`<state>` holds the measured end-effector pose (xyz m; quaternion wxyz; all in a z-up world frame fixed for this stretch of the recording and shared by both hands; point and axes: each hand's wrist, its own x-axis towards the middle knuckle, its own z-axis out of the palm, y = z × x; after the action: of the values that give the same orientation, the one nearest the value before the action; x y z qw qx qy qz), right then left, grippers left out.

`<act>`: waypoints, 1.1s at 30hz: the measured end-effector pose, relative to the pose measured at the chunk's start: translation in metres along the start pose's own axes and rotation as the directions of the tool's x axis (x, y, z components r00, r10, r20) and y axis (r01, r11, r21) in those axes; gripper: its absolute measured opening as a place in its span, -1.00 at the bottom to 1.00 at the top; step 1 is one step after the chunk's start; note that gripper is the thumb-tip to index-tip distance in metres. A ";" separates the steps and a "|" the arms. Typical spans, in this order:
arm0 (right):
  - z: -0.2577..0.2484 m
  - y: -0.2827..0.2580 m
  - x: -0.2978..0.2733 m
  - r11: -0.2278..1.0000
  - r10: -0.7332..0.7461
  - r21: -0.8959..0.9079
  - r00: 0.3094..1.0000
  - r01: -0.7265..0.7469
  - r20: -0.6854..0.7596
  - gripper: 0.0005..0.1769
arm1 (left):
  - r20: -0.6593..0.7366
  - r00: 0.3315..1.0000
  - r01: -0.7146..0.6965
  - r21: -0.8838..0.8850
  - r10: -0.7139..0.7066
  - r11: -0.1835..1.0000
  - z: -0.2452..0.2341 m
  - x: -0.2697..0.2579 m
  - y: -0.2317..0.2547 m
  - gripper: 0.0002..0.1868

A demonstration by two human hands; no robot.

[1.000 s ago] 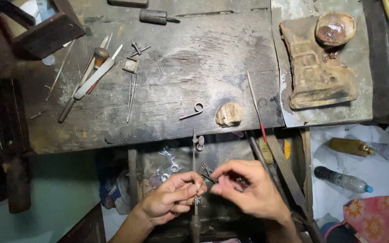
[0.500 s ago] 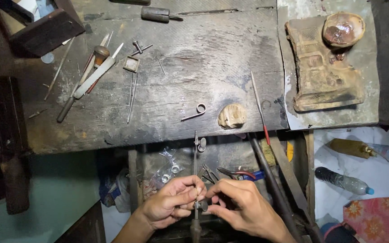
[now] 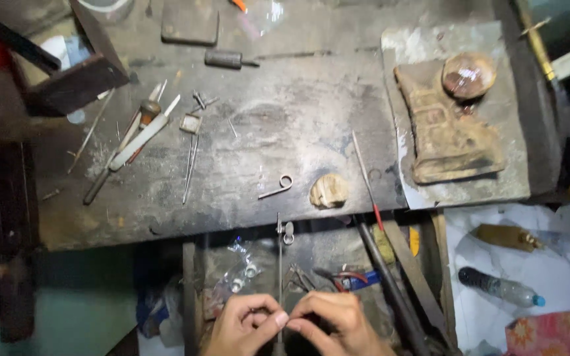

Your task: Sawing a small piece of material on a jeweler's bench pin using a hand saw

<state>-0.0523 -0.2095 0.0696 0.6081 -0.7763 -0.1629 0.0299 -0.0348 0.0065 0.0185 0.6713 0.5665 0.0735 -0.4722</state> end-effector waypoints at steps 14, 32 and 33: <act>0.075 0.075 -0.051 0.996 -0.030 -0.082 0.826 -0.020 -0.564 -0.73 | -0.518 0.851 -0.137 -0.072 0.080 0.988 0.014 0.038 -0.105 -0.89; 0.063 0.064 -0.043 0.986 0.106 0.163 0.904 -0.041 -0.415 -0.80 | -0.474 0.868 0.051 -0.205 -0.145 0.977 0.010 0.024 -0.057 -0.91; 0.061 0.063 -0.043 0.986 0.109 0.164 0.904 -0.043 -0.413 -0.80 | -0.475 0.868 0.052 -0.208 -0.147 0.977 0.010 0.023 -0.052 -0.91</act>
<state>-0.0940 -0.1777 -0.0130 0.6842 -0.7221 0.0052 -0.1021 -0.0640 -0.0100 -0.0279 0.6561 0.5965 0.3137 -0.3394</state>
